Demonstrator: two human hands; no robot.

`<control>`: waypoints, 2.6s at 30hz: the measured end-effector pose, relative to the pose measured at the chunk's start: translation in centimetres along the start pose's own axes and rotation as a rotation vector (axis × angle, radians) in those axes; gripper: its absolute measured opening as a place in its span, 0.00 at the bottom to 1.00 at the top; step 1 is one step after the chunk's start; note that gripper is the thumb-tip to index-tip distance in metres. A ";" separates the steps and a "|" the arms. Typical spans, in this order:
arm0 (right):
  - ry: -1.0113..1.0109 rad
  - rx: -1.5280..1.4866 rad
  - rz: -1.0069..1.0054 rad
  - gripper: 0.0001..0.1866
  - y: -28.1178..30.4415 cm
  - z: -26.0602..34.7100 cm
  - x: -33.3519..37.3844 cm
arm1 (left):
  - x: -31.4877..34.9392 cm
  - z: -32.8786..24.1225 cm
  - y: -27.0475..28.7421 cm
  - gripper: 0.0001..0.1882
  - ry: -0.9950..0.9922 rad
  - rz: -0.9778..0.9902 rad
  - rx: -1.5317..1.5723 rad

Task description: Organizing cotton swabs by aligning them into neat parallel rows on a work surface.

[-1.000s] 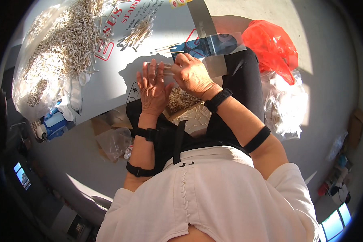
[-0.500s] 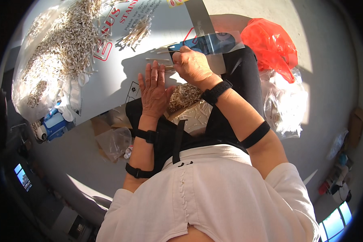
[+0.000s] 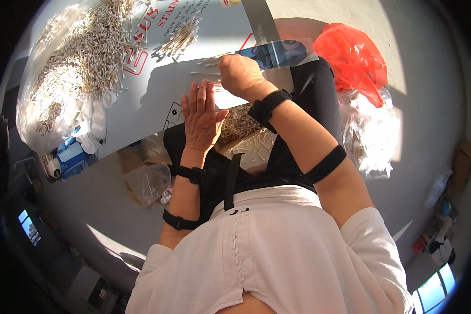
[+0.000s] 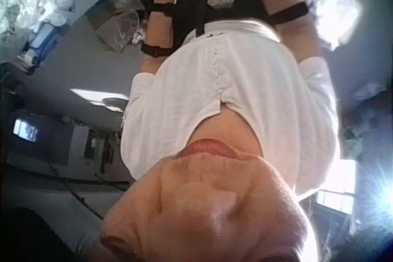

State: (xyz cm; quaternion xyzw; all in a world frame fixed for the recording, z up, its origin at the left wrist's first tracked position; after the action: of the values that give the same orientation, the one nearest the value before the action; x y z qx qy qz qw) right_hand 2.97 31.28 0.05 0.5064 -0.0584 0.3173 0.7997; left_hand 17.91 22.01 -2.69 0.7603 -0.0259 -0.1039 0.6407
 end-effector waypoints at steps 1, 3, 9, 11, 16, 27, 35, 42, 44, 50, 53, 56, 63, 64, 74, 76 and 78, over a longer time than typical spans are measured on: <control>0.025 0.054 -0.016 0.08 -0.1 0.3 0.1 | 0.1 0.1 0.0 0.41 0.002 0.000 0.000; 0.041 0.078 -0.006 0.08 -0.1 0.5 0.3 | 0.4 0.2 0.0 0.41 -0.018 0.001 0.007; 0.115 0.115 -0.074 0.07 -1.0 0.3 0.4 | 0.2 0.2 0.0 0.39 -0.005 -0.055 0.026; 0.120 0.133 -0.065 0.08 -0.9 0.5 0.5 | -0.2 0.2 -0.1 0.38 -0.018 -0.032 -0.004; 0.242 0.219 -0.067 0.10 -0.7 0.6 0.8 | -0.5 0.2 -0.3 0.41 -0.024 -0.031 0.014; 0.278 0.083 -0.343 0.05 2.9 -1.9 1.0 | -1.0 0.0 -0.2 0.42 0.066 -0.021 0.038; 0.234 -0.013 0.154 0.05 0.4 -3.7 7.0 | -2.2 0.6 0.2 0.39 0.044 -0.011 0.059; 0.012 -0.523 -0.300 0.16 -0.5 -3.6 4.8 | -1.2 0.9 0.4 0.38 0.175 -0.363 0.336; 0.279 -0.378 -0.506 0.18 -0.4 -2.9 4.5 | -1.0 0.8 0.7 0.38 0.245 -0.484 0.571; 0.382 -0.142 -0.540 0.04 -1.4 -1.8 2.6 | -1.6 1.1 0.9 0.15 0.197 -0.413 0.128; 0.416 -0.043 -0.528 0.04 -1.6 -1.9 1.4 | -2.1 0.7 0.7 0.09 0.200 -0.410 0.141; 0.441 -0.001 -0.545 0.04 -1.6 -1.7 1.1 | -2.3 0.4 0.6 0.10 0.204 -0.388 0.171; 0.404 -0.091 -0.546 0.04 -0.8 -2.2 2.4 | -2.9 2.3 0.7 0.12 0.231 -0.566 0.186; 0.403 -0.091 -0.509 0.04 -0.7 -2.3 2.9 | -2.8 2.8 0.6 0.14 0.243 -0.580 0.164; 0.378 -0.043 -0.444 0.02 -1.3 -2.7 3.3 | -5.8 4.7 1.7 0.11 0.120 -0.365 0.220; 0.377 -0.037 -0.441 0.02 -1.3 -2.7 3.3 | -6.2 5.1 1.6 0.10 0.077 -0.318 0.237; 0.368 -0.054 -0.434 0.02 -1.2 -2.8 3.4 | -6.4 5.4 1.4 0.09 0.059 -0.313 0.230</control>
State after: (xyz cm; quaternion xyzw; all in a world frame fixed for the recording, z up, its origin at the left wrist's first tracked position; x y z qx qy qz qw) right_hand 5.70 34.85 -0.84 0.4194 0.1892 0.2236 0.8593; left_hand 10.75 17.63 -1.36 0.8260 0.1000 -0.1763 0.5259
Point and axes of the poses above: each hand's wrist, its own x-axis away from the middle knuckle, its own y-axis out of the back of the hand, z = x × y, the point moved 3 cm from there along -x, towards the middle knuckle, and after that the axes turned 13 degrees about -y, right-handed, at the moved point
